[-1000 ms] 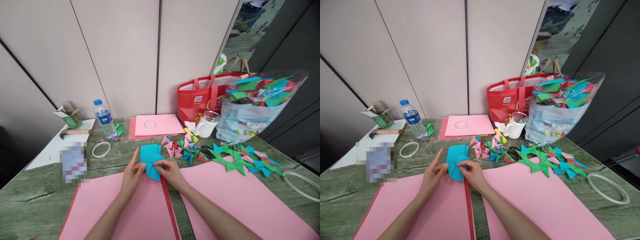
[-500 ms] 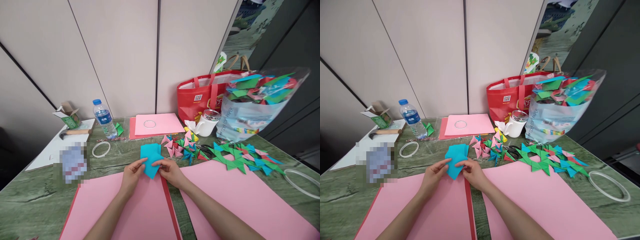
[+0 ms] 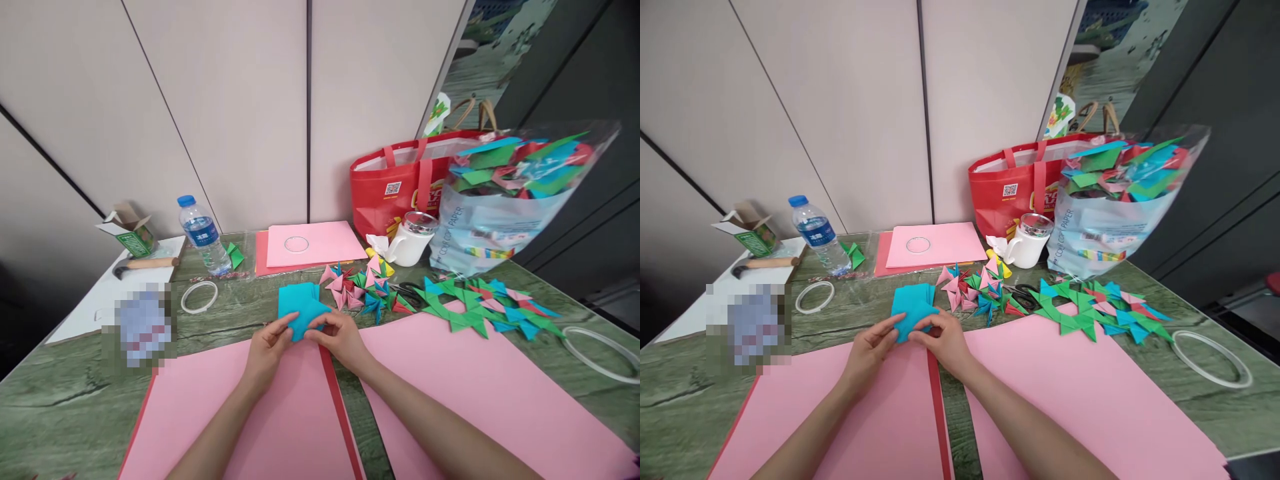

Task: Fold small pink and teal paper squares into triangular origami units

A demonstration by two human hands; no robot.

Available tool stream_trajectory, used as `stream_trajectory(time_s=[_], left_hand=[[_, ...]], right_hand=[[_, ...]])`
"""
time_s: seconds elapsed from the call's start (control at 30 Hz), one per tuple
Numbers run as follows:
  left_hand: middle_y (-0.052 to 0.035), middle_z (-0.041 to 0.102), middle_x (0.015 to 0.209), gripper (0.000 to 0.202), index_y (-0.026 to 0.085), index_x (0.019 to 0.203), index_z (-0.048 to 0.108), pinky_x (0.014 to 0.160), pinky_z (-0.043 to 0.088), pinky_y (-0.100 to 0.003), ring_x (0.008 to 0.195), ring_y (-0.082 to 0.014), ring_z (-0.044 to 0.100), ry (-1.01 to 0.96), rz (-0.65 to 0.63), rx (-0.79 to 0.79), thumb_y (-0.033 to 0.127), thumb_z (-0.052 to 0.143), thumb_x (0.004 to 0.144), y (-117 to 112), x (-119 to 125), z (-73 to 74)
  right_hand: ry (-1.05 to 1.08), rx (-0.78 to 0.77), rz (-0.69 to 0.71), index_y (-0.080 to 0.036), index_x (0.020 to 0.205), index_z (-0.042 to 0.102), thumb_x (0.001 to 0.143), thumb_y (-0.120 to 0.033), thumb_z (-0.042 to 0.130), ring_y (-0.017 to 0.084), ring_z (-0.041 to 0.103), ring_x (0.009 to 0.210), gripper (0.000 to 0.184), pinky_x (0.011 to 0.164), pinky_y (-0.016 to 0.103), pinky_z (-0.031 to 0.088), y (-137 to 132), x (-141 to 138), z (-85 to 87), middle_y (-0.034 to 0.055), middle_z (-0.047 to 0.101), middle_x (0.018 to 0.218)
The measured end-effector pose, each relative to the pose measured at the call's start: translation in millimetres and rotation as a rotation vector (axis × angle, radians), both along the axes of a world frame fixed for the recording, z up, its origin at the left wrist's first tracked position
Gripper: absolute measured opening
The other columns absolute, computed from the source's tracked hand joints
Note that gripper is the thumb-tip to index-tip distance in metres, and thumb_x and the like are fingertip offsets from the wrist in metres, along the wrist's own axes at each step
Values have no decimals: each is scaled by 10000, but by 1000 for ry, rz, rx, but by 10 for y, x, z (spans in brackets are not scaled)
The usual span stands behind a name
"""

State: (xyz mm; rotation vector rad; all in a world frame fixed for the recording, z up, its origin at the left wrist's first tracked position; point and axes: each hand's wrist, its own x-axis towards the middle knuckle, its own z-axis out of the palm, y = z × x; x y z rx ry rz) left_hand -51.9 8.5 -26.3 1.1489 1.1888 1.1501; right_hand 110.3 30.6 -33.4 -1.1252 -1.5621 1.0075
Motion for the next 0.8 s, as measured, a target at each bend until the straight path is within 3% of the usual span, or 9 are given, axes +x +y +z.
stream_trajectory(time_s=[0.13,0.23,0.47,0.8], left_hand=[[-62,669,986,404,194,1065,626,793,470,-329,862,-202,598,-37,3,-18,331,641,685,-17,27,15],[-63,664,1024,501,193,1098,600,845,450,-343,943,-220,591,-94,-31,-62,265,709,615,-25,56,40],[-62,674,997,466,180,1040,636,846,444,-331,966,-224,579,-49,43,-81,261,721,589,-36,98,58],[-62,677,959,425,190,1015,653,804,455,-325,936,-227,578,-25,44,-45,277,710,603,-46,97,30]], right_hand=[[80,-88,-41,-169,696,606,620,-303,689,102,435,503,175,476,224,351,-33,-35,24,-8,564,656],[134,-129,-48,-169,713,567,619,-300,677,89,408,477,196,451,209,332,-47,-46,48,-24,542,637],[83,-59,-73,-174,647,588,616,-292,687,88,388,475,157,461,213,325,-36,-39,15,-24,538,604],[32,-33,-86,-203,623,637,623,-289,695,99,419,482,104,598,274,402,-30,-33,3,-29,575,592]])
